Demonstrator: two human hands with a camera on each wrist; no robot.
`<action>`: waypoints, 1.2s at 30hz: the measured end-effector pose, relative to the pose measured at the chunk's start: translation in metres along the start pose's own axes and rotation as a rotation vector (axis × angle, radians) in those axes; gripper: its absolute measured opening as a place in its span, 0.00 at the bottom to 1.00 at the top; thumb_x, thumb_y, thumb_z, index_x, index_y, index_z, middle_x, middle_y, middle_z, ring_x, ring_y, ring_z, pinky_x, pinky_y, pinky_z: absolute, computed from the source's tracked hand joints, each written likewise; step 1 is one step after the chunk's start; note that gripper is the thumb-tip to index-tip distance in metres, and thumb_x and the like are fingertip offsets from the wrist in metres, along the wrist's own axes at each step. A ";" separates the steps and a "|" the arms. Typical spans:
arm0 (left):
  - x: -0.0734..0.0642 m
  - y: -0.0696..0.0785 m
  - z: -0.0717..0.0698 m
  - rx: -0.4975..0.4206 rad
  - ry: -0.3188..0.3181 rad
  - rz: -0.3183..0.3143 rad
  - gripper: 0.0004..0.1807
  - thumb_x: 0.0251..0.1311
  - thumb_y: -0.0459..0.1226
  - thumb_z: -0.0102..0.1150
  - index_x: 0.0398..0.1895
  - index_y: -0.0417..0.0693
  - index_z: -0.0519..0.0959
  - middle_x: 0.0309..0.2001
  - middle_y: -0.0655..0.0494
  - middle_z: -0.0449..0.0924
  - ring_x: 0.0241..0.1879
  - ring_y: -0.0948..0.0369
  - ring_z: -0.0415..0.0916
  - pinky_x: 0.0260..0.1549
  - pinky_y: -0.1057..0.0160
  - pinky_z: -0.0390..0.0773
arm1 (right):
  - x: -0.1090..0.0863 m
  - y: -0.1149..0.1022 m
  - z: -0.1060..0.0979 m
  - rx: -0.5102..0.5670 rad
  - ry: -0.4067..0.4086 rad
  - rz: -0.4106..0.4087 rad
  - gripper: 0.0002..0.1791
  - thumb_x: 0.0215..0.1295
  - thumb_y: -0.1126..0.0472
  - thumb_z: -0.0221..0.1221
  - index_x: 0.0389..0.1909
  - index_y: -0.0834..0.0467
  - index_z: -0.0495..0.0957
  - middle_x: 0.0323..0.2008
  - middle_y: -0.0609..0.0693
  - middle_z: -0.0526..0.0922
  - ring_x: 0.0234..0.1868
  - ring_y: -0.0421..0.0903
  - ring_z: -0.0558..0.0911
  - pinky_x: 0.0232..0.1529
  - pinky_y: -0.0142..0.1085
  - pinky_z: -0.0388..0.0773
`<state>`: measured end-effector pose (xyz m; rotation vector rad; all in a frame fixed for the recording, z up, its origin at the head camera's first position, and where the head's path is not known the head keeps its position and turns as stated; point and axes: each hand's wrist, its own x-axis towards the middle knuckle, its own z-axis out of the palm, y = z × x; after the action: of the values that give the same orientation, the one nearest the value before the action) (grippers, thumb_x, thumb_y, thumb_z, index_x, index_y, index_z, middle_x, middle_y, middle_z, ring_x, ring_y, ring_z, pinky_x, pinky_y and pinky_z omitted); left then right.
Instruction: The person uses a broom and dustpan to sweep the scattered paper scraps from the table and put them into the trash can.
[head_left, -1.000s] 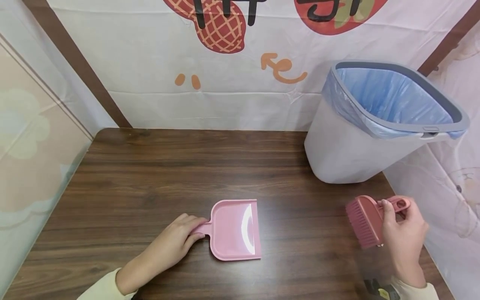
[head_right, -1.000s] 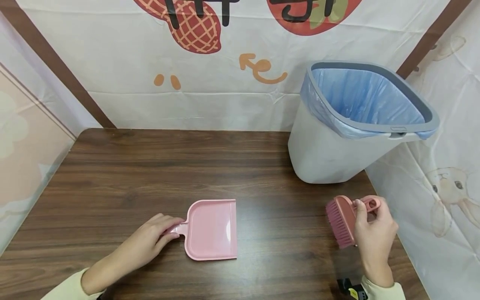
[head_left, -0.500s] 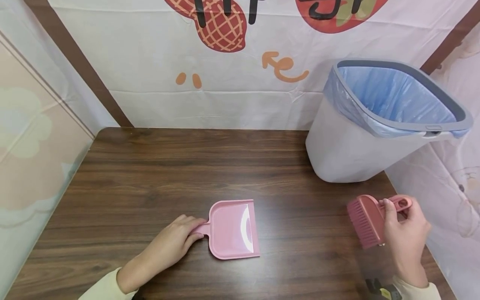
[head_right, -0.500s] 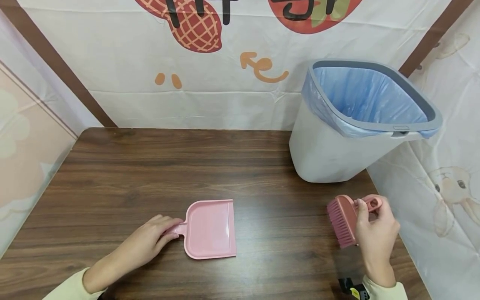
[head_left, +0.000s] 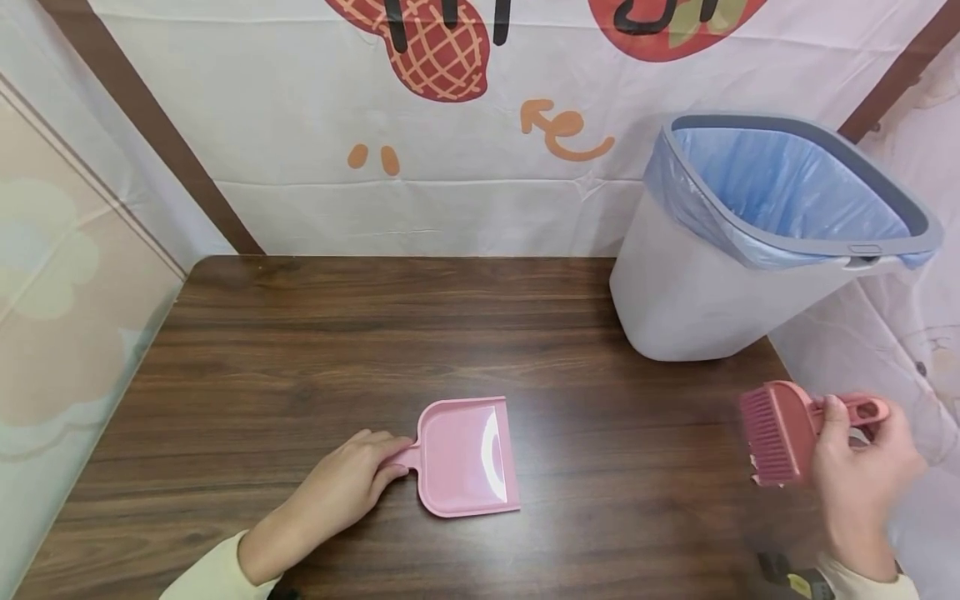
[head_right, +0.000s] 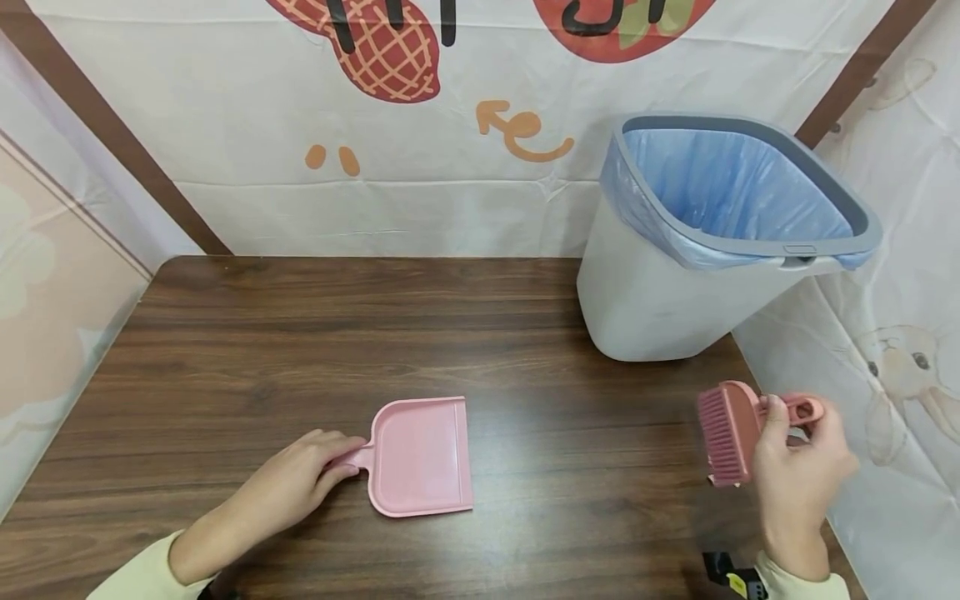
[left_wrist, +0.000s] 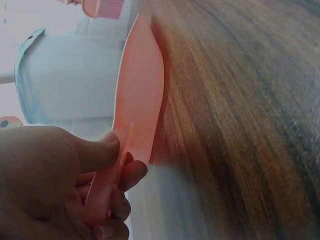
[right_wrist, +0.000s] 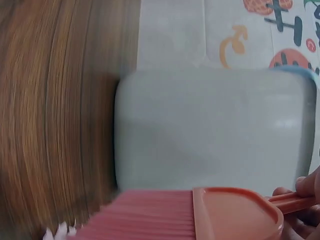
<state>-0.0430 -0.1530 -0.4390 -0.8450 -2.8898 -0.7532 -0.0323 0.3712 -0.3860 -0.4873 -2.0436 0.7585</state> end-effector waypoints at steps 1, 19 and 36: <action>0.000 0.000 0.000 0.000 -0.002 -0.002 0.15 0.62 0.34 0.69 0.52 0.42 0.85 0.44 0.57 0.86 0.44 0.59 0.81 0.47 0.55 0.81 | 0.001 0.002 -0.002 -0.031 0.016 -0.018 0.03 0.66 0.66 0.62 0.34 0.55 0.82 0.30 0.14 0.69 0.31 0.13 0.70 0.34 0.10 0.65; 0.002 0.000 -0.001 -0.011 0.011 0.010 0.14 0.61 0.34 0.70 0.50 0.43 0.85 0.42 0.58 0.86 0.43 0.58 0.82 0.46 0.54 0.81 | 0.005 0.039 -0.011 -0.280 0.000 -0.166 0.14 0.68 0.61 0.57 0.39 0.72 0.77 0.32 0.73 0.82 0.32 0.77 0.77 0.31 0.62 0.61; 0.002 0.002 -0.002 -0.007 -0.005 0.003 0.14 0.62 0.35 0.69 0.50 0.44 0.85 0.43 0.58 0.87 0.43 0.56 0.82 0.47 0.53 0.81 | -0.002 0.028 -0.006 -0.241 -0.060 -0.043 0.12 0.67 0.61 0.61 0.40 0.68 0.80 0.34 0.68 0.86 0.29 0.07 0.58 0.31 0.15 0.55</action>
<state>-0.0443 -0.1519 -0.4358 -0.8531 -2.8907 -0.7627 -0.0247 0.3921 -0.4034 -0.5591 -2.2063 0.5085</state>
